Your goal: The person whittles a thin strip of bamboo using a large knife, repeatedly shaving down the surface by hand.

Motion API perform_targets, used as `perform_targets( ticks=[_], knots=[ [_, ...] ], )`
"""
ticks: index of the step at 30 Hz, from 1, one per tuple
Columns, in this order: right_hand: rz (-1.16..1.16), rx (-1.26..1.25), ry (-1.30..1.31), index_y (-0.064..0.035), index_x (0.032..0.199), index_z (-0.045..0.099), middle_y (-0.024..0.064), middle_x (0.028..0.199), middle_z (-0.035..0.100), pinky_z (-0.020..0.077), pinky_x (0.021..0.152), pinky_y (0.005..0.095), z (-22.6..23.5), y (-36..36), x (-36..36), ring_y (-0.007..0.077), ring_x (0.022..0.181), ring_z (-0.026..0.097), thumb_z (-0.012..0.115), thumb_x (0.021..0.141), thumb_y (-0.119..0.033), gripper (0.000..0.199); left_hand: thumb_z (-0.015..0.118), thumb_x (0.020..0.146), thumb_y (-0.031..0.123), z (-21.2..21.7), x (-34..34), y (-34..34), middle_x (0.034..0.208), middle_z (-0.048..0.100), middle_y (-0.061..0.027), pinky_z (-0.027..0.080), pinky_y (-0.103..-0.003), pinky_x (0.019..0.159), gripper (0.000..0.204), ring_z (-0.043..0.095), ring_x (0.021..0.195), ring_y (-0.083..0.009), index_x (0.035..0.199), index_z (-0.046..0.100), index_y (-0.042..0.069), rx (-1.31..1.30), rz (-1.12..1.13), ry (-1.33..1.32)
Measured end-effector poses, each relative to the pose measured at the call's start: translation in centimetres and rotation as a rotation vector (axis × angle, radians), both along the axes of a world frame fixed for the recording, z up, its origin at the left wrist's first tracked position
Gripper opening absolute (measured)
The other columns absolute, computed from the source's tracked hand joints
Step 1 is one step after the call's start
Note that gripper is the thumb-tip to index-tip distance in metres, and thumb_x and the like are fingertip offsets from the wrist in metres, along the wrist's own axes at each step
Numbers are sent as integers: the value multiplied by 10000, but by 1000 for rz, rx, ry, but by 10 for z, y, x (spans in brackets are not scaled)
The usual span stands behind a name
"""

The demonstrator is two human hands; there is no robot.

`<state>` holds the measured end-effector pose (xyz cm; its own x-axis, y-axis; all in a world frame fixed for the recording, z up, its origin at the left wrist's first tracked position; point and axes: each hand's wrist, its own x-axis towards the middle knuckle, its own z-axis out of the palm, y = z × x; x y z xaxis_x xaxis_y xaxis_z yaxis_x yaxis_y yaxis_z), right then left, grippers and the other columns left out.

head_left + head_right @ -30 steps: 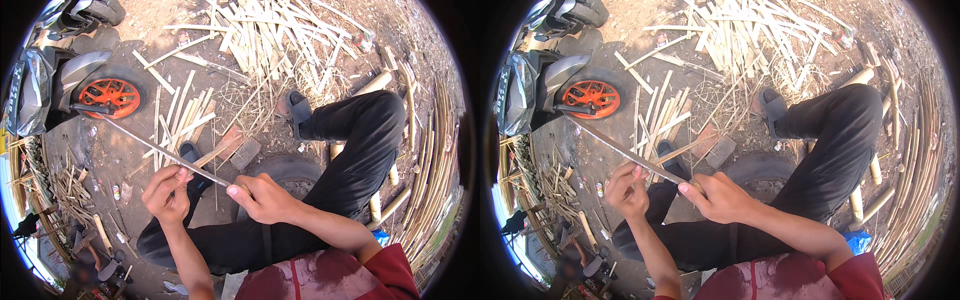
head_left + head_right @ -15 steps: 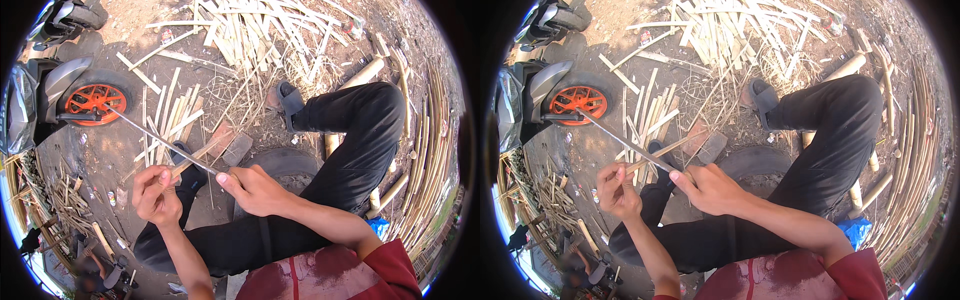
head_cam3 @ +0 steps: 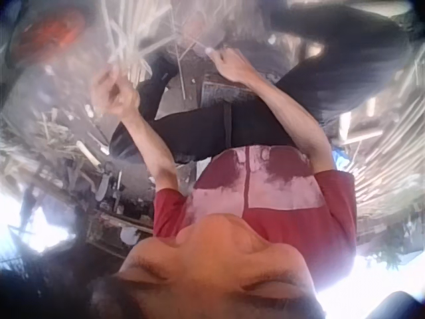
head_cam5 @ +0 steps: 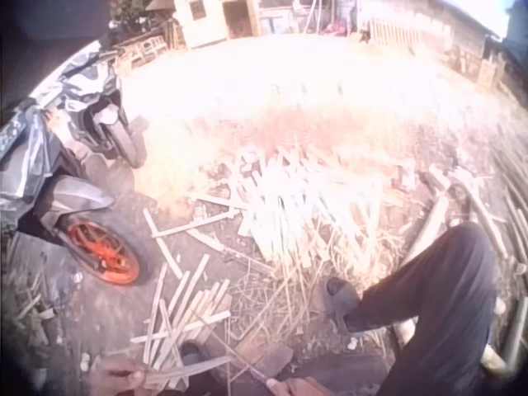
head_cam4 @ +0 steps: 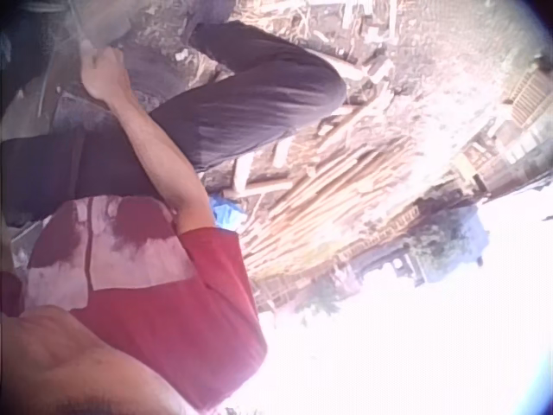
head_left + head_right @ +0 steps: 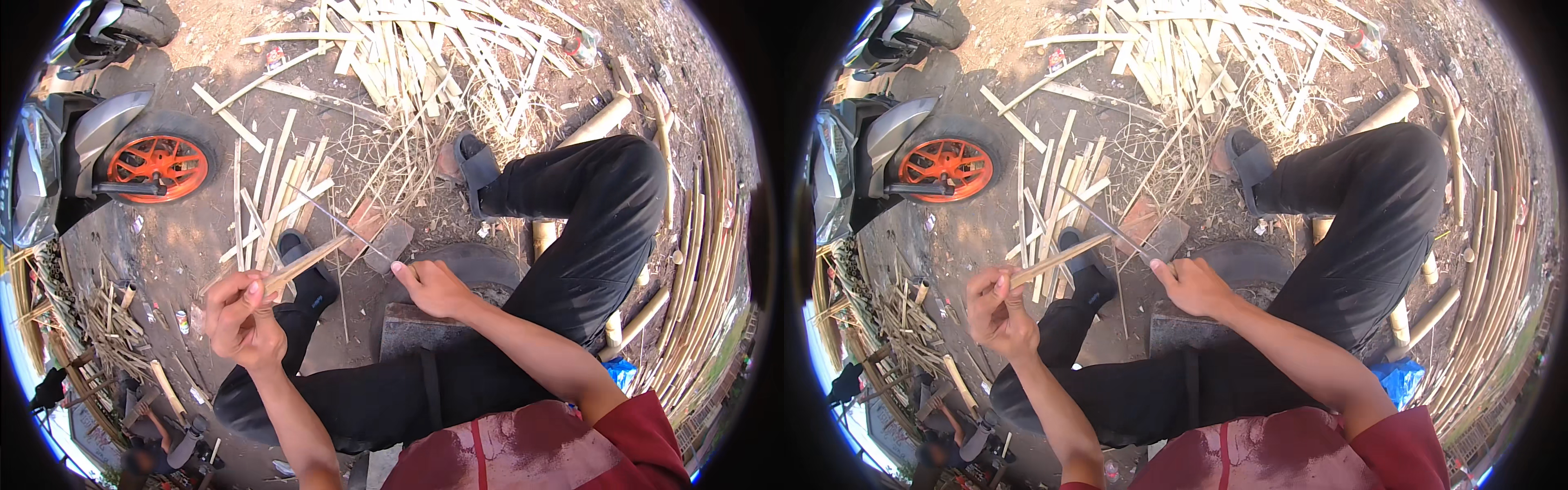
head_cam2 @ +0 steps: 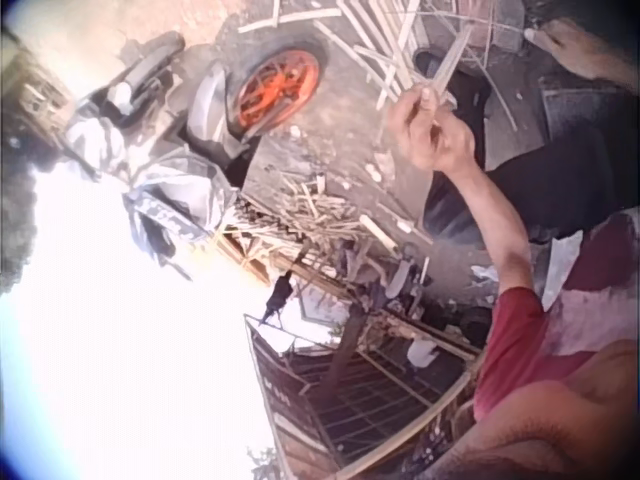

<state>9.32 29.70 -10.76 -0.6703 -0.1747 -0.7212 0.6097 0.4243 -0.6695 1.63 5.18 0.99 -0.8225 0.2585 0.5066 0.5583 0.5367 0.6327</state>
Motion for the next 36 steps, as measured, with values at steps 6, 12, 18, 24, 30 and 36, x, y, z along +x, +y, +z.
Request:
perform_targets(
  ticks=[6, 12, 18, 24, 30, 36],
  knots=[
    [-15, -179, 220, 54, 743, 557, 238, 596, 516, 439, 641, 512, 48, -27, -21, 399, 588, 517, 382, 1067, -528, 689, 679, 940, -14, -9, 5, -7, 1035, 622, -159, 597, -367, 785, 181, 682, 908, -279, 1110, 630, 27, 95, 38, -60],
    [9, -39, 31, 67, 745, 606, 297, 664, 601, 484, 700, 535, -27, -13, -9, 456, 694, 636, 380, 1057, -539, 718, 704, 910, -22, -11, 5, -18, 1007, 634, -169, 627, -390, 744, 151, 694, 852, -282, 1041, 640, 18, 195, 35, -47],
    [40, -134, 205, 56, 765, 658, 291, 744, 659, 496, 784, 545, 25, -30, -14, 428, 800, 693, 364, 1060, -537, 725, 696, 925, 1, -12, 6, -19, 1001, 631, -180, 631, -399, 736, 149, 698, 833, -289, 1053, 622, 13, 181, 40, -68],
    [99, 75, 18, 62, 751, 616, 279, 699, 627, 485, 745, 541, -27, -11, -15, 442, 738, 657, 375, 1060, -537, 716, 670, 963, 44, -11, 11, -31, 1109, 625, -180, 610, -421, 820, 153, 702, 920, -319, 1107, 615, 43, 176, -24, -152],
    [39, 27, -5, 74, 769, 650, 360, 838, 650, 493, 816, 575, -31, -26, -7, 528, 874, 642, 404, 1041, -535, 711, 683, 937, -7, -13, 4, -36, 1047, 643, -193, 620, -404, 768, 161, 710, 881, -315, 1081, 617, 22, 218, 33, -131],
    [10, 239, -12, 46, 837, 686, 333, 892, 678, 498, 869, 558, -71, -19, 6, 509, 971, 650, 382, 1044, -550, 700, 677, 947, 3, -17, 6, -39, 1149, 635, -222, 621, -424, 810, 173, 697, 928, -327, 1101, 597, 10, 252, 37, -142]
  ],
)
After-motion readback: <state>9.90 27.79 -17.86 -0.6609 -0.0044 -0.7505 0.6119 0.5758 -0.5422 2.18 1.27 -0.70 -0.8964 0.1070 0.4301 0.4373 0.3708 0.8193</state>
